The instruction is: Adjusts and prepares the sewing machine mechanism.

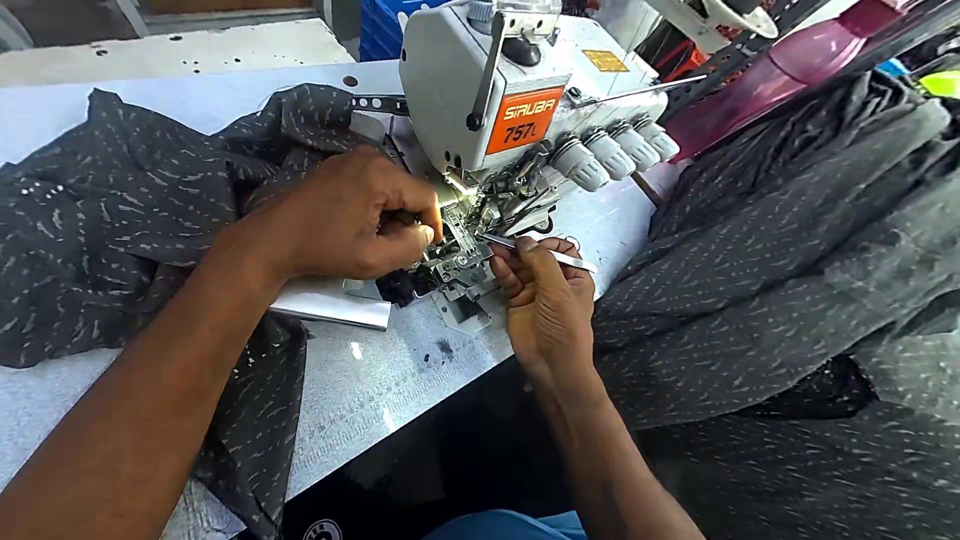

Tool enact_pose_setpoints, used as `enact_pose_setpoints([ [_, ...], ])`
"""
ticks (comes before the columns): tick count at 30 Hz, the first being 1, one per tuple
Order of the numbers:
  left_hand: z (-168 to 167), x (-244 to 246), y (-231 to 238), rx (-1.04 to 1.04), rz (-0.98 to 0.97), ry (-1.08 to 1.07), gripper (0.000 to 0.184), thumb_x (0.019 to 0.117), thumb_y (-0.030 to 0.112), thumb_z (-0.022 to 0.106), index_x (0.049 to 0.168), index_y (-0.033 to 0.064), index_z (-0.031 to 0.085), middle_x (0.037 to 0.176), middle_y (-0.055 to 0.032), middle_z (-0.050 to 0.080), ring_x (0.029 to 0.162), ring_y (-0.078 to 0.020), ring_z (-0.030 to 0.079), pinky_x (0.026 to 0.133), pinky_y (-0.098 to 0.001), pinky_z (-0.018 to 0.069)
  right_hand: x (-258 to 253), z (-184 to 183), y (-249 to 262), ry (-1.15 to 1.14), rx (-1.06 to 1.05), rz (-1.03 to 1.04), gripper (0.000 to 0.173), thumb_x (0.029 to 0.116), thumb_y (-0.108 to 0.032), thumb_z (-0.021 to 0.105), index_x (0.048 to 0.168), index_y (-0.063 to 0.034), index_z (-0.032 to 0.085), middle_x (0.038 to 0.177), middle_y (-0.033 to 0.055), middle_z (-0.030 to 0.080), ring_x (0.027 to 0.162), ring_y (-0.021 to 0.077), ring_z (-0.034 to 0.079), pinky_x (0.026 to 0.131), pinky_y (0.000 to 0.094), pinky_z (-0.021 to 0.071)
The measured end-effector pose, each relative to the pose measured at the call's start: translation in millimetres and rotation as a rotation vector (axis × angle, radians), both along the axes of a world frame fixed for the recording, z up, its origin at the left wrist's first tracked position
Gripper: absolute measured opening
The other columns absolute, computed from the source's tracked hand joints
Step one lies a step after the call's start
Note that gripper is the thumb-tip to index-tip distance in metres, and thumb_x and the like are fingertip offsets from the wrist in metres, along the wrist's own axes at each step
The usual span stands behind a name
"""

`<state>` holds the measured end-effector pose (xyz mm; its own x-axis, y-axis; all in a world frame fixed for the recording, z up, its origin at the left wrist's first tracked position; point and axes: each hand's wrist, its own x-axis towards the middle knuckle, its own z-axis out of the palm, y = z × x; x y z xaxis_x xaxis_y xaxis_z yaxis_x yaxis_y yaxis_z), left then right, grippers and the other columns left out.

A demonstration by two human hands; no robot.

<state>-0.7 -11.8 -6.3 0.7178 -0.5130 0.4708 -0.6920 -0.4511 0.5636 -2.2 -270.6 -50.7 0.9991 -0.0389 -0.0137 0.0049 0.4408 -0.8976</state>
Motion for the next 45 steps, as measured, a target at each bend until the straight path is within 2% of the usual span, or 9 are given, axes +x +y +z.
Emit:
enact_pose_setpoints([
  [2,-1,-2,-2,0.125,0.056,-0.035,0.027,0.0918,0.026,0.053,0.098,0.0214,0.079,0.077,0.011,0.067,0.067,0.0009,0.058,0.058,-0.027,0.0497,1,0,0,0.008,0.007,-0.003,0.006,0.0993,0.0,0.063,0.102,-0.0046,0.06,0.094,0.014,0.074,0.081,0.0237,0.077,0.076,0.0376,0.0664],
  [6,0,-5,-10,0.321,0.15,-0.12,0.034,0.0896,0.031,0.049,0.103,0.028,0.079,0.069,0.0098,0.061,0.06,-0.0059,0.055,0.055,-0.0356,0.043,1,-1,1,-0.015,0.016,-0.014,0.006,0.0995,-0.001,0.062,0.102,-0.0048,0.059,0.094,0.0144,0.074,0.081,0.0243,0.077,0.076,0.0376,0.0662],
  [10,0,-5,-10,0.301,0.166,-0.109,0.031,0.0888,0.029,0.049,0.1,0.0252,0.078,0.065,0.0109,0.055,0.058,-0.0046,0.051,0.053,-0.0329,0.0411,0,-4,0,-0.041,0.025,-0.017,0.007,0.0991,-0.001,0.063,0.102,-0.0052,0.058,0.095,0.0146,0.073,0.082,0.0248,0.077,0.076,0.0378,0.0662],
  [20,7,-12,-23,0.503,0.211,-0.119,0.031,0.0877,0.031,0.047,0.097,0.0278,0.077,0.069,0.0074,0.06,0.062,-0.0114,0.059,0.052,-0.0393,0.0426,-3,-8,0,-0.079,0.02,-0.044,0.012,0.0976,-0.002,0.067,0.104,-0.006,0.058,0.095,0.0135,0.073,0.083,0.0242,0.077,0.079,0.0386,0.0659],
  [26,10,-19,-31,0.505,0.276,-0.095,0.033,0.0885,0.029,0.047,0.101,0.0238,0.077,0.077,0.0046,0.068,0.071,-0.0138,0.065,0.061,-0.0444,0.0495,-6,-9,-2,-0.082,0.076,-0.06,0.018,0.0964,-0.001,0.068,0.107,-0.0077,0.055,0.095,0.011,0.073,0.083,0.0228,0.077,0.08,0.038,0.0656],
  [29,9,-20,-35,0.488,0.334,-0.098,0.035,0.0879,0.028,0.048,0.103,0.0205,0.079,0.081,0.0005,0.071,0.074,-0.0166,0.068,0.064,-0.0472,0.052,-1,-9,-1,-0.066,0.14,-0.099,0.018,0.0946,0.003,0.066,0.105,-0.0033,0.053,0.089,0.0124,0.072,0.079,0.0253,0.077,0.077,0.0417,0.0667],
  [37,7,-22,-31,0.49,0.306,-0.072,0.032,0.09,0.024,0.052,0.102,0.0081,0.077,0.076,-0.001,0.063,0.068,-0.0108,0.057,0.066,-0.0355,0.0488,1,-9,-3,-0.044,0.189,-0.082,0.016,0.0953,0.002,0.066,0.106,-0.0004,0.054,0.088,0.0137,0.071,0.079,0.0256,0.076,0.074,0.0419,0.0673],
  [40,8,-23,-34,0.51,0.338,-0.03,0.032,0.09,0.022,0.052,0.1,0.0061,0.077,0.074,-0.0007,0.062,0.067,-0.0093,0.055,0.064,-0.032,0.0468,-7,-10,-12,-0.069,0.113,-0.009,0.014,0.0998,-0.009,0.065,0.111,-0.0075,0.057,0.094,0.0072,0.07,0.08,0.0182,0.074,0.073,0.0349,0.0655],
  [45,10,-23,-39,0.508,0.342,-0.023,0.026,0.0907,0.018,0.053,0.095,0.0022,0.074,0.072,-0.0009,0.059,0.064,-0.0053,0.051,0.06,-0.0243,0.0435,-7,-14,-15,-0.053,0.092,0.059,0.015,0.1008,-0.012,0.062,0.114,-0.0096,0.055,0.088,0.0074,0.067,0.064,0.0169,0.068,0.054,0.0318,0.0611],
])
